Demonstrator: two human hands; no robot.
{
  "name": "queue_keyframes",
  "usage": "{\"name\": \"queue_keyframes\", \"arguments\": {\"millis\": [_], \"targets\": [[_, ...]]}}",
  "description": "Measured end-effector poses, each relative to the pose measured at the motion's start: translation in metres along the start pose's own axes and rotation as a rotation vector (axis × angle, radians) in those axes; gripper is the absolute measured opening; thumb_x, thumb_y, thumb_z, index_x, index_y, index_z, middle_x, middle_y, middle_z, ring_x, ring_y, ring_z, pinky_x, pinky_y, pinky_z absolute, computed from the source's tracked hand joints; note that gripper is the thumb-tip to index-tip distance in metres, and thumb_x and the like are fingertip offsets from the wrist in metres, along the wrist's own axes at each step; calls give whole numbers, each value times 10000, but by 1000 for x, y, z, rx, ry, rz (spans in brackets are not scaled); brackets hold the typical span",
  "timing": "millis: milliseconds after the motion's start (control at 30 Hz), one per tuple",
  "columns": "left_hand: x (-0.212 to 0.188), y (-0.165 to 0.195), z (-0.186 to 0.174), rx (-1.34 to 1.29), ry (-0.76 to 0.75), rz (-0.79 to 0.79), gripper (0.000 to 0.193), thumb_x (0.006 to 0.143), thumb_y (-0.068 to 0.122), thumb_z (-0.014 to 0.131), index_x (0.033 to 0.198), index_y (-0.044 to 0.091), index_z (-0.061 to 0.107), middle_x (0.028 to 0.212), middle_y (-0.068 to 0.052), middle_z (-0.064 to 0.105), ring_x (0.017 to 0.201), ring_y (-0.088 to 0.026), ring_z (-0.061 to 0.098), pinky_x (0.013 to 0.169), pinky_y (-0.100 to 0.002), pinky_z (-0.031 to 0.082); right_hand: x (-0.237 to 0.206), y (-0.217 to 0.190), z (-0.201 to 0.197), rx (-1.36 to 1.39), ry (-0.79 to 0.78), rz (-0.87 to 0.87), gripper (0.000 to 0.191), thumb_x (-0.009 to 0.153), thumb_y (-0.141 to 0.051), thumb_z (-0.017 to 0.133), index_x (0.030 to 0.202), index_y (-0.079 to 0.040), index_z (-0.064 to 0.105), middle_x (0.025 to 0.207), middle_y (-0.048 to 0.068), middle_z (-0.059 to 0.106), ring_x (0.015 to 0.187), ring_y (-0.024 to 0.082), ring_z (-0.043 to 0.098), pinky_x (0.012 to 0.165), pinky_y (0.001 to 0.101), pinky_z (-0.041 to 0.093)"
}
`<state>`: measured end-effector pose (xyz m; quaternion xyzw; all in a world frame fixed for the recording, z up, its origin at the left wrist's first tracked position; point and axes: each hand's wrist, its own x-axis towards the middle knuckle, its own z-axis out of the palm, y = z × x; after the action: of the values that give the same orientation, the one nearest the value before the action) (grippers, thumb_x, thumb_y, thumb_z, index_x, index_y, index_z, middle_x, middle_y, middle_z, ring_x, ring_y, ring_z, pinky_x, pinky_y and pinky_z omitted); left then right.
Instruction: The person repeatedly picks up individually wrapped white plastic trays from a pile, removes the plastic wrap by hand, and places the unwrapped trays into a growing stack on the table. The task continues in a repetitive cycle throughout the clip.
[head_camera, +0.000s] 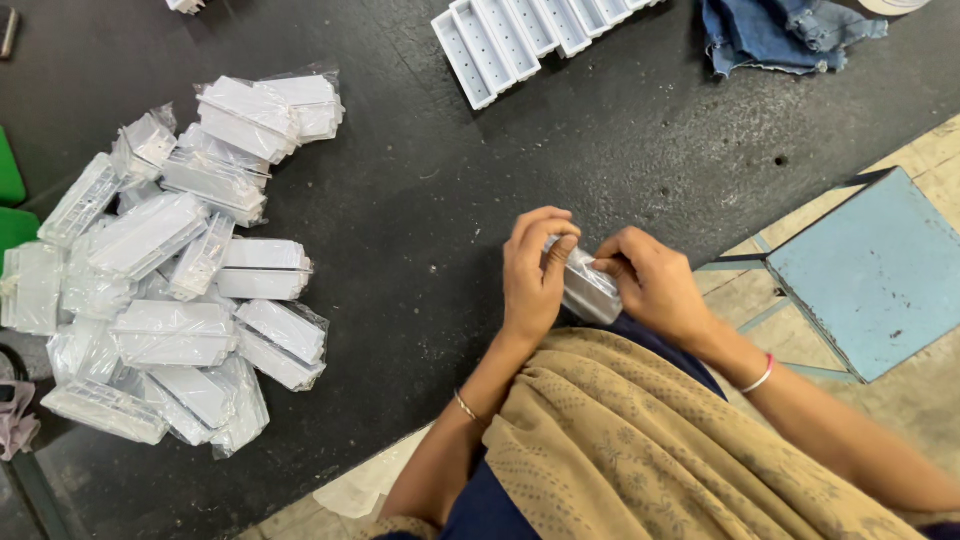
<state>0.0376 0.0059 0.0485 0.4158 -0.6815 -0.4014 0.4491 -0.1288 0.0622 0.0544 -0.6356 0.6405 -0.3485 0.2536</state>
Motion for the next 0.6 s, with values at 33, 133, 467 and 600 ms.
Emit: {"name": "queue_keyframes", "arguments": {"millis": [33, 133, 467, 600], "targets": [[-1, 8, -5, 33, 26, 9, 169, 978, 166, 714, 1089, 48, 667, 1256, -82, 653, 1117, -254, 644, 962, -377, 520, -1, -3, 2, 4, 33, 34, 82, 927, -58, 714, 963, -26, 648, 873, 143, 687, 724, 277, 689, 657, 370, 536], [-10, 34, -18, 120, 31, -13, 360, 884, 218, 793, 1143, 16, 646, 1269, -122, 633, 1170, -293, 646, 966, -399, 537, -3, -10, 4, 20, 115, 97, 123, 957, -71, 706, 967, 2, 607, 873, 156, 690, 709, 280, 684, 640, 372, 527], [-11, 40, -11, 187, -51, -161, 160, 932, 129, 746, 1061, 41, 716, 999, -115, 749, 882, -295, 764, 737, -361, 593, -7, -3, 10, 45, 96, 65, 118, 943, -97, 706, 967, -27, 614, 886, 168, 692, 747, 330, 699, 639, 395, 537], [-5, 38, -23, 326, -69, -128, 86, 933, 103, 718, 998, 48, 705, 949, -108, 747, 793, -311, 735, 656, -383, 570, 0, -15, 16, 40, 66, 117, 125, 952, -126, 700, 965, -41, 608, 894, 156, 702, 760, 347, 707, 632, 407, 540]]}}
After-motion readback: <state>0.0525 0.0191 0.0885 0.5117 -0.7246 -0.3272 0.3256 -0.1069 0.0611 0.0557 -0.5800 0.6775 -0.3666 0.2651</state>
